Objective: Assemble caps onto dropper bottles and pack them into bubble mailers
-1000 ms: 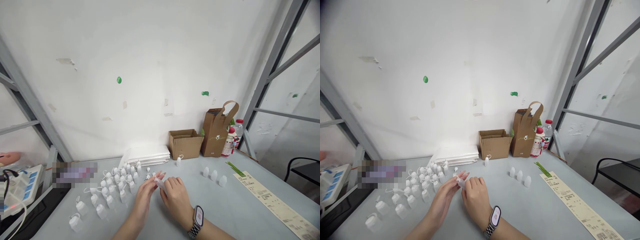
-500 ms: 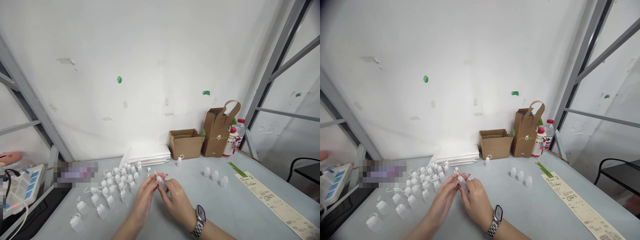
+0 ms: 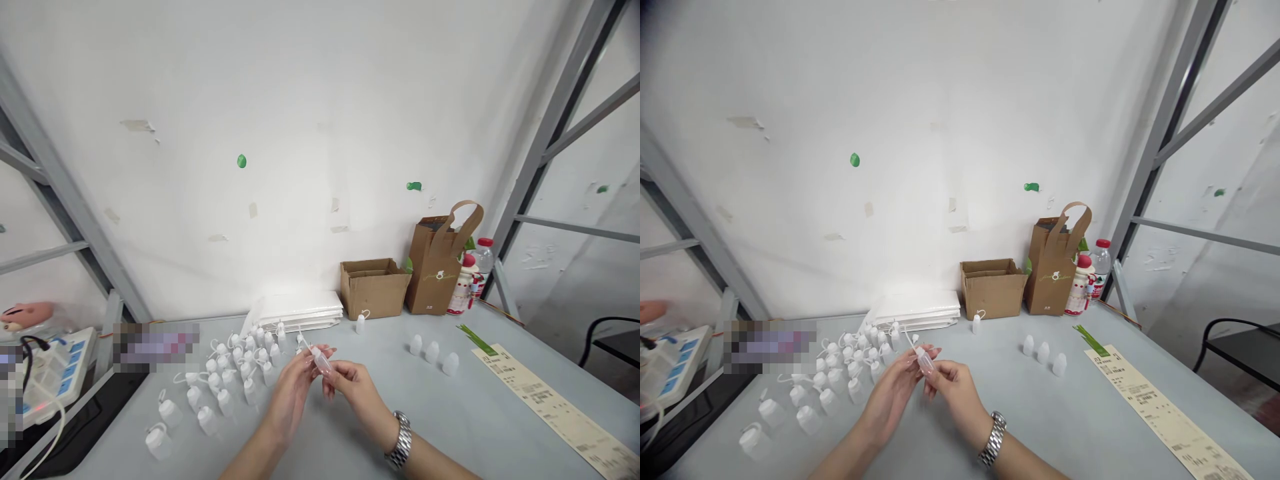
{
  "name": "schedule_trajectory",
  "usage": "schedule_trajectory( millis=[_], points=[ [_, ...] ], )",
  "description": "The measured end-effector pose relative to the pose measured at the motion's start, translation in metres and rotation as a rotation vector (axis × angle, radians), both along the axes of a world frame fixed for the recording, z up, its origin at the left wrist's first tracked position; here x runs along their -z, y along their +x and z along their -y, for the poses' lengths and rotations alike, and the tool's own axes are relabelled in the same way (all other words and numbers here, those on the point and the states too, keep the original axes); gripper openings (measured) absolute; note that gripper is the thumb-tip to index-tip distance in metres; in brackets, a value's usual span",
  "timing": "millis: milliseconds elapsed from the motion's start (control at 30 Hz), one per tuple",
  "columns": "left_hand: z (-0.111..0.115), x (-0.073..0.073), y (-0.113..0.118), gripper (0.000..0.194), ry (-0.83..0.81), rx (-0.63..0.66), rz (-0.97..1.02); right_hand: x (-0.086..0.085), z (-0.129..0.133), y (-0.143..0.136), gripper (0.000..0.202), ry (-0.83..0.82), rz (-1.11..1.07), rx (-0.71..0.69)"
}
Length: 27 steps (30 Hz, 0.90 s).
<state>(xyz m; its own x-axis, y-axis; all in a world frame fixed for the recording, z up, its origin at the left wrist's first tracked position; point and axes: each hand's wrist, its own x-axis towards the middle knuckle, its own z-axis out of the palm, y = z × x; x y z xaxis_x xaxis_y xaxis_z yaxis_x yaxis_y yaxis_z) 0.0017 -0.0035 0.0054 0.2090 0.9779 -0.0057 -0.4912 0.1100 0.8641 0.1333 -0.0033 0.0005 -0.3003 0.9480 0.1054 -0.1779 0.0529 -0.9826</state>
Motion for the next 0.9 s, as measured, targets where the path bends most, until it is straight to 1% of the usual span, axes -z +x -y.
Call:
schedule_trajectory(
  millis=[167, 267, 367, 433, 567, 633, 733, 800, 900],
  points=[
    [-0.0004, 0.0009, 0.0013, 0.031, -0.058, 0.032, 0.023, 0.0001, 0.0002, -0.001, 0.028, -0.252, -0.35, -0.138],
    [-0.0003, 0.0047, 0.0036, 0.03, -0.071, 0.05, 0.036, 0.0013, -0.0007, -0.001, 0.027, -0.338, -0.452, -0.202],
    [0.0005, 0.0075, 0.0055, 0.027, -0.059, 0.065, 0.05, 0.0005, -0.0015, -0.0005, 0.027, -0.354, -0.477, -0.235],
    [0.0015, 0.0068, 0.005, 0.028, -0.052, 0.081, 0.05, -0.0006, -0.0016, 0.0, 0.028, -0.319, -0.454, -0.227],
    [0.0042, 0.0008, 0.0021, 0.04, -0.049, 0.077, 0.074, -0.0001, -0.0013, 0.0001, 0.031, -0.212, -0.312, -0.155],
    [0.005, -0.0013, 0.0018, 0.035, -0.057, 0.044, 0.053, 0.0018, -0.0012, -0.0007, 0.033, -0.158, -0.224, -0.099],
    [0.0047, -0.0021, 0.0026, 0.026, -0.057, -0.014, -0.029, 0.004, -0.0015, -0.0023, 0.034, -0.084, -0.095, -0.025],
    [0.0039, -0.0019, 0.0024, 0.027, -0.057, -0.033, -0.073, 0.0042, -0.002, -0.0029, 0.035, -0.055, -0.033, -0.024],
    [0.0034, -0.0019, 0.0008, 0.029, -0.045, -0.028, -0.102, 0.0041, -0.0019, -0.0027, 0.032, -0.02, 0.036, -0.029]
  ],
)
